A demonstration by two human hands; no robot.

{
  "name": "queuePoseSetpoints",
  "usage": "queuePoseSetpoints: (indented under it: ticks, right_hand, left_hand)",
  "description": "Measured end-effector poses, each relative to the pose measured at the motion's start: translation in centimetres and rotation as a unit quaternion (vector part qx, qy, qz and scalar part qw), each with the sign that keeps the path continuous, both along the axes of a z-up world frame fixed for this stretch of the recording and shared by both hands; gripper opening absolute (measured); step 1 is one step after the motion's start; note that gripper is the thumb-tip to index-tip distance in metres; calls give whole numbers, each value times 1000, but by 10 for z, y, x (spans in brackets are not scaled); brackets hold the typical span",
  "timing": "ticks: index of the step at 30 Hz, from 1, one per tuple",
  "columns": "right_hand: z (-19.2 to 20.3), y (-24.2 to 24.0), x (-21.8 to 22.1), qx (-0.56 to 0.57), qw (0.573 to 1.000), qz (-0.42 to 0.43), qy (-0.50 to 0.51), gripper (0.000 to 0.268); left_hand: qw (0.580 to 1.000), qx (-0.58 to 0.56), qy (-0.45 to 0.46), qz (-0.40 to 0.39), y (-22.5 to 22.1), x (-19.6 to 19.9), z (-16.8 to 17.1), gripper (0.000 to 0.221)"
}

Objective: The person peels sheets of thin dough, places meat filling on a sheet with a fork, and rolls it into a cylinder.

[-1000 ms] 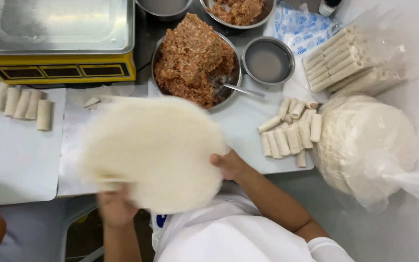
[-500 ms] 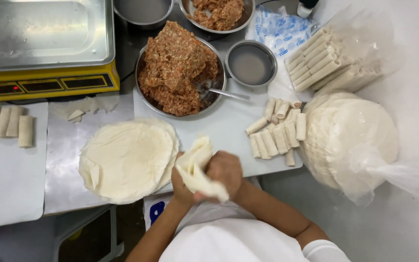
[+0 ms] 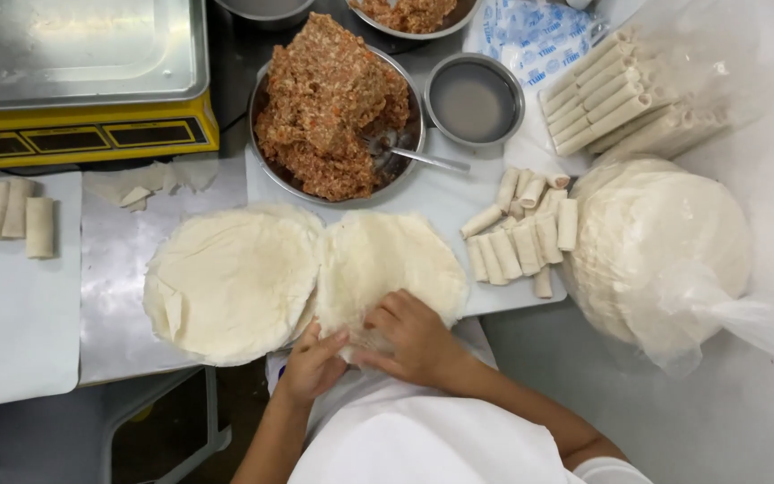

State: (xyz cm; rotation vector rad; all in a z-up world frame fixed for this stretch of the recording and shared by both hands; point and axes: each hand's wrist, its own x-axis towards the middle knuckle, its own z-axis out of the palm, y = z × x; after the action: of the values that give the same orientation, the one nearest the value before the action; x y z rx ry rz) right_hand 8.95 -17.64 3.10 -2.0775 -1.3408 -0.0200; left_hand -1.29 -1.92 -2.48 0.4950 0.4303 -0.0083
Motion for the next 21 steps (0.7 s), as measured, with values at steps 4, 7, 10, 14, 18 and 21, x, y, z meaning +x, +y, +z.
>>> queuePoseSetpoints:
  ticks: [4,7,10,14,18,21]
  right_hand:
    - [12,9,4,63,998,24,-1,14]
    - [2,3,3,39,983,-36,176,13]
    - [11,1,1,12,940,-66,333,60]
    - [-8,-15,25,97,966,-42,235,24]
    - [-54,-57,48,240,829,-126,489,19]
    - [-30,-71,58,382,739,-214,513,17]
  left_hand:
    - [983,-69,-129,-109,16,2,-1,56]
    - [986,-42,-117,-109,12,4,-3,78]
    - [877,436,-139,-145,3,2,-3,66]
    - [933,338,-51,-115,7,10,4,63]
    - [991,102,78,30,24,16,-15,60]
    - [984,105,68,124,47,0,-51,66]
